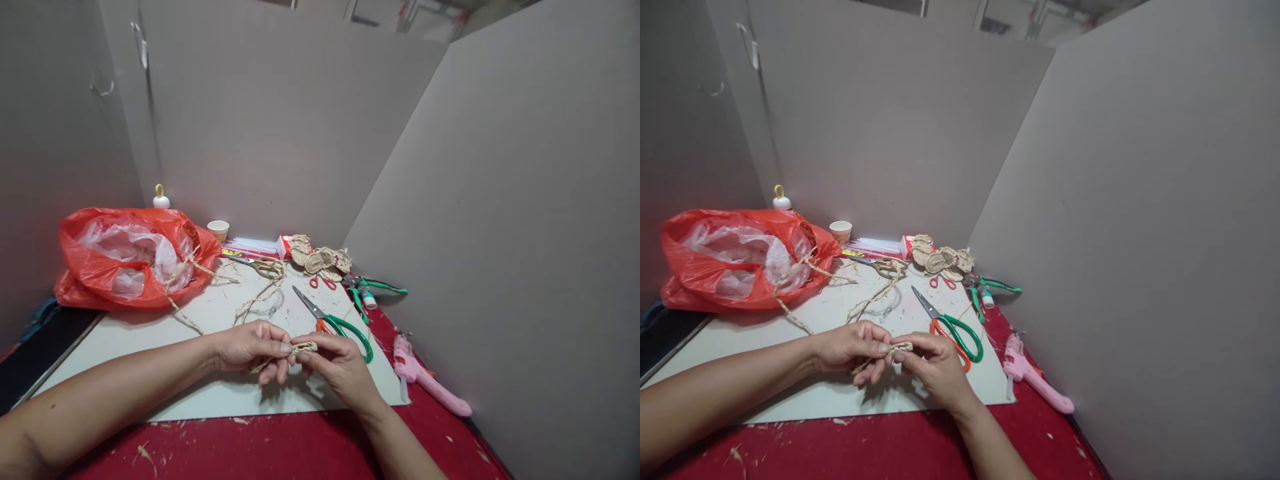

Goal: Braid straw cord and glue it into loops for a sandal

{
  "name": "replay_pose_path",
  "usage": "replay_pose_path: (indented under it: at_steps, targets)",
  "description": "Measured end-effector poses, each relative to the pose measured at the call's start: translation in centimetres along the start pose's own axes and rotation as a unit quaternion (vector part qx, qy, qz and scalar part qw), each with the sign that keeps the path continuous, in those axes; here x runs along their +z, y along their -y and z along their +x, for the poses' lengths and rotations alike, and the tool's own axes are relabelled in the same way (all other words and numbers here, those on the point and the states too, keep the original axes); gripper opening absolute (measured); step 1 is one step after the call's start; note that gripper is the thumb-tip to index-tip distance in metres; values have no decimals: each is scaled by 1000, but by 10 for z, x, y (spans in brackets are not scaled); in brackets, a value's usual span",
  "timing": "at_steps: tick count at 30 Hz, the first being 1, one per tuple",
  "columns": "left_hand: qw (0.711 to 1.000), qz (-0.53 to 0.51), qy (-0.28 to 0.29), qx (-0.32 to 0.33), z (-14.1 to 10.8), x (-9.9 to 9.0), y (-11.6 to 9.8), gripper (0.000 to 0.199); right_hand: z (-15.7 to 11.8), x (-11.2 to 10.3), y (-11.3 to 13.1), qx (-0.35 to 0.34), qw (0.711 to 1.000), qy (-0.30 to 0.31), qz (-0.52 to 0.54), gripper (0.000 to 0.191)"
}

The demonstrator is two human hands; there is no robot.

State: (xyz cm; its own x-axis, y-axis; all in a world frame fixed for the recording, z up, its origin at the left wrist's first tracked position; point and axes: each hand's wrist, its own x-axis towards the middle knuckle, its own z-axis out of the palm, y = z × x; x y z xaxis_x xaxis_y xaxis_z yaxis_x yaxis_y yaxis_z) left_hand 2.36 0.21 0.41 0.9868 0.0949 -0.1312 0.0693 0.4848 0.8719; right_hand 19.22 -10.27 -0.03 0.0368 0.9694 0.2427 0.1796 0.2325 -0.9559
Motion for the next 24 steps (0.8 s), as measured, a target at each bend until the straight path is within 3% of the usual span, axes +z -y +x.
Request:
replay_pose_path:
  at_steps: [6,11,19,24]
  targets:
    - [999,-9,38,-27,0,-4,1,31,0,1,5,-3,1000,15,19,12]
    - [999,33,29,-1,-2,-4,-4,34,-1,-3,3,3,999,-8,44,13]
    - [992,74,-71,71,-1,1,-5,27,2,-8,-6,1,995,-75,58,13]
    - [973,145,-149,99,0,9,-2,35,0,-5,-1,-9,997,-78,-6,14]
